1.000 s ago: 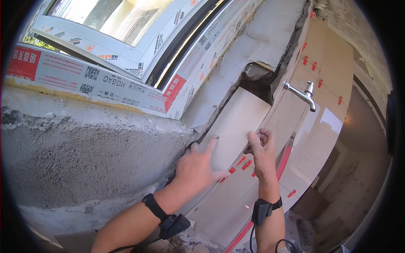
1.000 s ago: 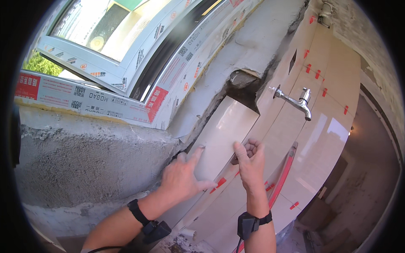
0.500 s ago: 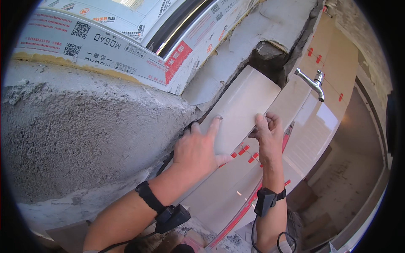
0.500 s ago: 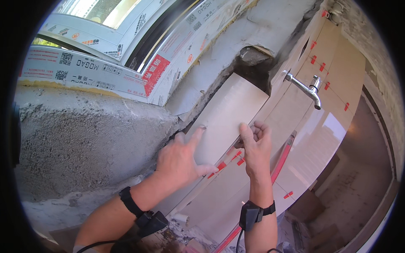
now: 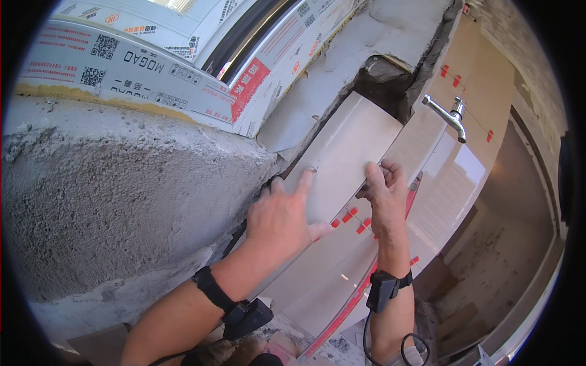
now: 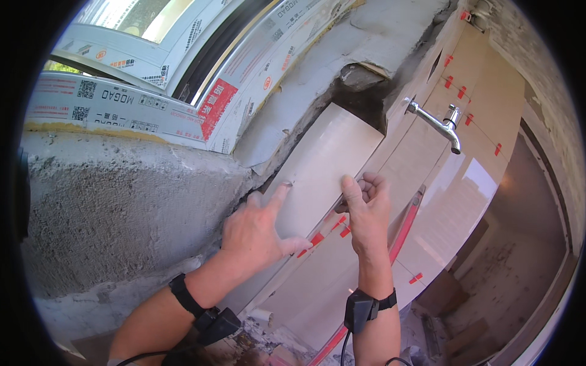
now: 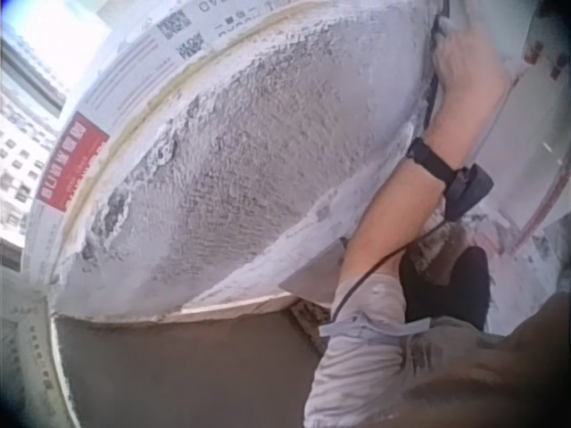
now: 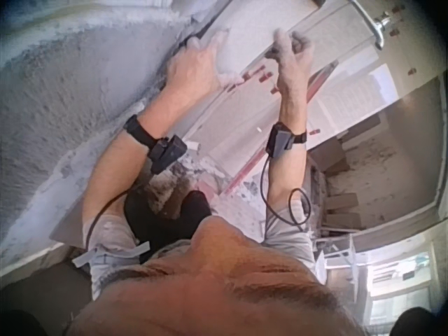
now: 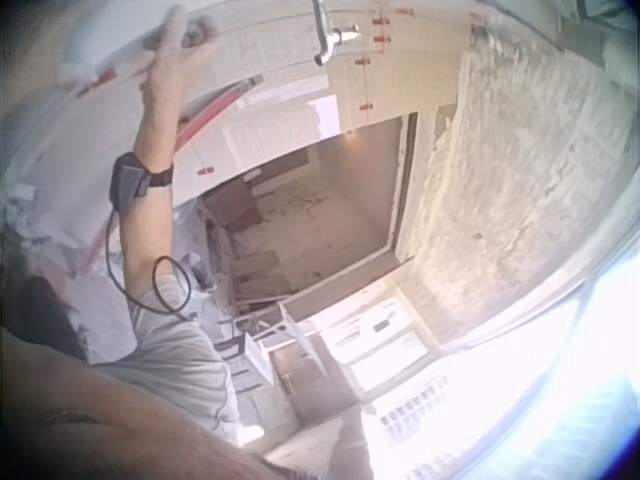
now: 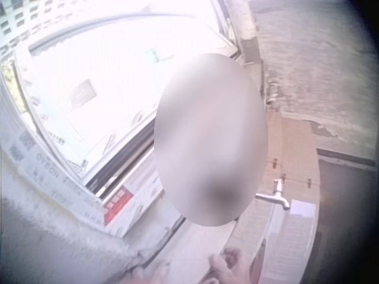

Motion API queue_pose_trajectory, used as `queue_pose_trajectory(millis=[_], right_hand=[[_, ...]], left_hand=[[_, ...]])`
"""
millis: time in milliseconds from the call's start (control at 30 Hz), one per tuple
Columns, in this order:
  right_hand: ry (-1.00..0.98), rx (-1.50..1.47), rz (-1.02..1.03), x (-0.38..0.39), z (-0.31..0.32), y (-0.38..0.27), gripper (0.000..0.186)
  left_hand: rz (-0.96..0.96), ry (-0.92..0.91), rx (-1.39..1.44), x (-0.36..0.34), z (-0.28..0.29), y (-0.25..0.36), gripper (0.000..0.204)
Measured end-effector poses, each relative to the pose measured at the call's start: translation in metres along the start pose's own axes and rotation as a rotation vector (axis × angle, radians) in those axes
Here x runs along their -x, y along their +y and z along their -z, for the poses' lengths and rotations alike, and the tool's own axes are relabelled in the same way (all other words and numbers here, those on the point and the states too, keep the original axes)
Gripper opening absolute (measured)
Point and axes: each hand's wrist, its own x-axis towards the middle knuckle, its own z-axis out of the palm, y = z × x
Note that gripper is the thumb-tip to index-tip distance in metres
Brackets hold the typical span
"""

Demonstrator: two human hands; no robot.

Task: Measuring, cutting, and applying mortar to a tile to fit a specific space on a wall near a window.

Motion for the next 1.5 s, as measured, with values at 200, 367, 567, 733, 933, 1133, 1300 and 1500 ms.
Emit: queue_pose_trajectory(millis=[200, 367, 567, 733, 933, 1133, 1300, 1500], right_hand=[[0.014, 0.004, 0.001, -0.001, 0.005, 0.003, 0.062], [0.012, -0.017, 0.005, 0.000, 0.005, 0.004, 0.063], [0.024, -0.013, -0.001, 0.000, 0.005, 0.005, 0.056], [0.034, 0.023, -0.011, -0.004, 0.006, 0.014, 0.062], [0.072, 0.092, 0.076, -0.007, 0.006, 0.021, 0.057], [0.080, 0.091, 0.076, -0.006, 0.005, 0.019, 0.065], [0.095, 0.066, 0.072, -0.006, 0.007, 0.020, 0.068], [0.099, 0.065, 0.055, -0.008, 0.005, 0.028, 0.072]], left_hand=[[0.021, -0.073, 0.005, -0.006, 0.002, 0.006, 0.109], [0.015, -0.072, -0.031, -0.003, 0.009, 0.012, 0.111], [0.048, -0.135, -0.056, -0.004, 0.008, 0.015, 0.112], [0.075, -0.160, -0.070, -0.005, 0.012, 0.021, 0.113], [0.061, -0.136, -0.126, -0.005, 0.008, 0.022, 0.115], [0.085, -0.136, -0.111, -0.004, 0.014, 0.030, 0.113], [0.061, -0.103, -0.135, -0.004, 0.008, 0.028, 0.115], [0.016, -0.049, -0.116, -0.003, 0.003, 0.024, 0.112]])
